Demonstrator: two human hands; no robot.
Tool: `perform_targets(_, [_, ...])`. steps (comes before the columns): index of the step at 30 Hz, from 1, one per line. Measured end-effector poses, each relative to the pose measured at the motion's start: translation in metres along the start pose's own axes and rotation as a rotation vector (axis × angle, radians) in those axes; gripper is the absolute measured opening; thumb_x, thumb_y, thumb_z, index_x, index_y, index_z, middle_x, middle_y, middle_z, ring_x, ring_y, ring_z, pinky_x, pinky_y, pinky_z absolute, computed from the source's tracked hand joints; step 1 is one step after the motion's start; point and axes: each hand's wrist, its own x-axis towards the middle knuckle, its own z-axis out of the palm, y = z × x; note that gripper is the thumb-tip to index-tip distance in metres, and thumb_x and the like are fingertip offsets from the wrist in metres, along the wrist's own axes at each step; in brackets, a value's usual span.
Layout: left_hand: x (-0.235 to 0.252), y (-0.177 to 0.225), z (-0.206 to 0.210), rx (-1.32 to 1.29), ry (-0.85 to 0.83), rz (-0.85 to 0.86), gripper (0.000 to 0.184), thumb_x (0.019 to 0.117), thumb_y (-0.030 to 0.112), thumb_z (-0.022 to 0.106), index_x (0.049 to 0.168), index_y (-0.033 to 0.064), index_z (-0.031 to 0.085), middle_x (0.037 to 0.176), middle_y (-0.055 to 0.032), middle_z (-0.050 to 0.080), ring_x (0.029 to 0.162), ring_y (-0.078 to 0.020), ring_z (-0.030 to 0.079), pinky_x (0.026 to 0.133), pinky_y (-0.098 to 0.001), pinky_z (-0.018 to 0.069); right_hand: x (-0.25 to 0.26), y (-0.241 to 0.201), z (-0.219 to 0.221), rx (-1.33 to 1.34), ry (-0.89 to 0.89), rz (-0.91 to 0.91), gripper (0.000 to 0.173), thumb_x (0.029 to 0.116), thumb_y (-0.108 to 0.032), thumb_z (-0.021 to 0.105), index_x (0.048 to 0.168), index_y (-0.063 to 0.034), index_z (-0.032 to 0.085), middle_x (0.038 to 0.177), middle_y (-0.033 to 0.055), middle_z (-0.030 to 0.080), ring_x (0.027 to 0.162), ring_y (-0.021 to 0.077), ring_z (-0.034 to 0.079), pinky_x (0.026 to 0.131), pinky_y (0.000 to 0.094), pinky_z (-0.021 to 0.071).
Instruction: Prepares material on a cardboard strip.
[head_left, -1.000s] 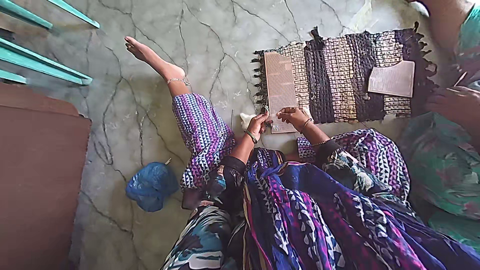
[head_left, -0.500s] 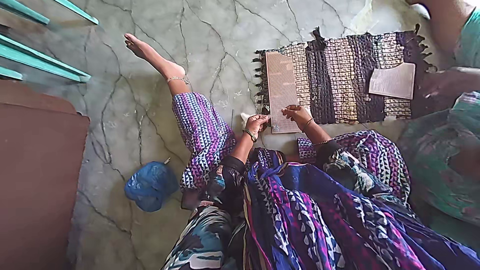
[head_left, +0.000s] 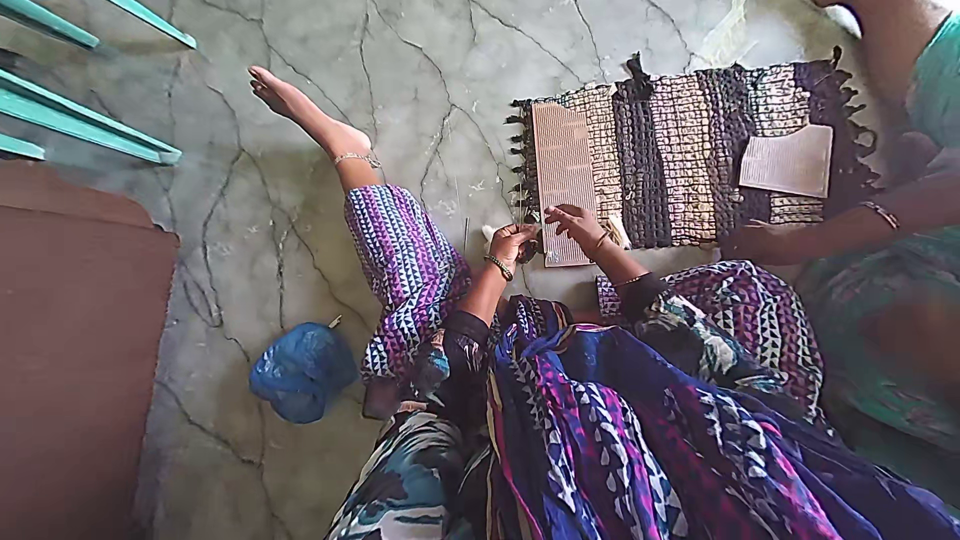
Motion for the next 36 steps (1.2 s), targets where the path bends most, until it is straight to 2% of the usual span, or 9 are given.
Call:
perform_targets(3, [0.001, 0.001, 0.012, 0.055, -0.048, -0.006, 0.007, 0.1012, 0.003, 0.060, 0.102, 0.0003, 0.066, 0.075, 0.0027, 0.059, 0.050, 0.0010, 0.038, 0.047, -0.0153, 0.0327, -0.006, -0.001, -0.009, 0.021, -0.094, -0.027, 0.019, 0.1009, -0.010, 0.064, 0.111, 0.0040, 0.070, 0.089, 0.0031, 0.070, 0.067, 0.0014, 0.052, 0.065, 0.0216, 0.0443])
perform_targets(6, [-0.002, -0.012, 0.008, 0.113, -0.148, 0.047, 0.011, 0.1049, 0.015, 0.058, 0.107, 0.0076, 0.066, 0.080, 0.0028, 0.064, 0.050, 0.0015, 0.036, 0.046, -0.0154, 0.0302, -0.005, 0.005, -0.015, 0.011, -0.073, -0.009, 0.011, 0.0980, -0.005, 0.066, 0.101, 0.0036, 0.071, 0.078, 0.0006, 0.068, 0.064, 0.0012, 0.052, 0.063, 0.0214, 0.0447])
perform_targets(12, [0.009, -0.005, 0.013, 0.089, -0.126, -0.098, 0.051, 0.1134, 0.046, 0.028, 0.145, 0.0136, 0.051, 0.092, -0.0030, 0.071, 0.047, -0.0001, 0.031, 0.044, -0.0172, 0.0245, 0.005, 0.014, -0.030, 0.040, -0.035, 0.080, 0.009, 0.0994, -0.006, 0.064, 0.099, 0.0020, 0.069, 0.078, -0.0003, 0.065, 0.062, 0.0023, 0.050, 0.061, 0.0214, 0.0421])
perform_targets(19, [0.016, -0.033, 0.003, 0.156, -0.233, -0.187, 0.055, 0.1077, 0.062, 0.032, 0.133, 0.0206, 0.058, 0.075, 0.0016, 0.061, 0.048, -0.0020, 0.034, 0.045, -0.0181, 0.0281, 0.014, 0.029, -0.035, -0.013, -0.051, 0.144, 0.013, 0.0995, -0.010, 0.066, 0.104, 0.0018, 0.069, 0.083, 0.0030, 0.064, 0.067, 0.0053, 0.051, 0.065, 0.0251, 0.0439])
perform_targets(23, [0.025, -0.041, 0.007, 0.150, -0.257, -0.184, 0.061, 0.1069, 0.065, 0.030, 0.138, 0.0196, 0.057, 0.099, -0.0018, 0.072, 0.054, -0.0031, 0.041, 0.049, -0.0195, 0.0317, 0.016, 0.027, -0.037, 0.028, -0.086, 0.152, 0.013, 0.1013, -0.009, 0.063, 0.106, 0.0017, 0.068, 0.088, 0.0039, 0.063, 0.073, 0.0079, 0.051, 0.068, 0.0278, 0.0444])
perform_targets(28, [0.028, -0.043, 0.005, 0.150, -0.239, -0.132, 0.069, 0.1076, 0.064, 0.023, 0.134, 0.0167, 0.064, 0.119, -0.0026, 0.074, 0.063, -0.0046, 0.053, 0.052, -0.0211, 0.0353, 0.017, 0.030, -0.049, 0.130, -0.079, 0.111, 0.010, 0.1010, -0.007, 0.061, 0.094, -0.0023, 0.066, 0.076, -0.0025, 0.059, 0.064, 0.0035, 0.050, 0.061, 0.0218, 0.0423])
perform_targets(32, [0.019, -0.026, -0.006, 0.115, -0.090, -0.124, 0.065, 0.1102, 0.058, 0.022, 0.130, 0.0149, 0.066, 0.102, 0.0016, 0.074, 0.046, -0.0022, 0.030, 0.043, -0.0190, 0.0242, 0.019, 0.027, -0.064, 0.123, -0.021, 0.124, 0.010, 0.1014, -0.008, 0.061, 0.096, -0.0014, 0.066, 0.074, -0.0027, 0.058, 0.062, 0.0029, 0.048, 0.059, 0.0212, 0.0409])
perform_targets(34, [0.018, -0.008, -0.004, 0.161, 0.047, -0.152, 0.055, 0.1131, 0.047, 0.029, 0.133, 0.0084, 0.063, 0.098, -0.0013, 0.071, 0.047, -0.0022, 0.028, 0.044, -0.0202, 0.0246, 0.022, 0.028, -0.068, -0.044, 0.013, 0.081, 0.012, 0.1007, -0.010, 0.063, 0.101, 0.0015, 0.067, 0.082, 0.0031, 0.062, 0.068, 0.0066, 0.052, 0.064, 0.0257, 0.0437])
perform_targets(36, [0.007, 0.007, -0.002, 0.248, 0.120, -0.160, 0.046, 0.1131, 0.041, 0.037, 0.140, 0.0110, 0.058, 0.090, -0.0024, 0.070, 0.046, -0.0019, 0.028, 0.044, -0.0201, 0.0236, 0.028, 0.032, -0.069, -0.283, 0.026, 0.027, 0.021, 0.0999, -0.012, 0.065, 0.108, 0.0061, 0.071, 0.103, 0.0213, 0.071, 0.094, 0.0291, 0.066, 0.089, 0.0497, 0.0516])
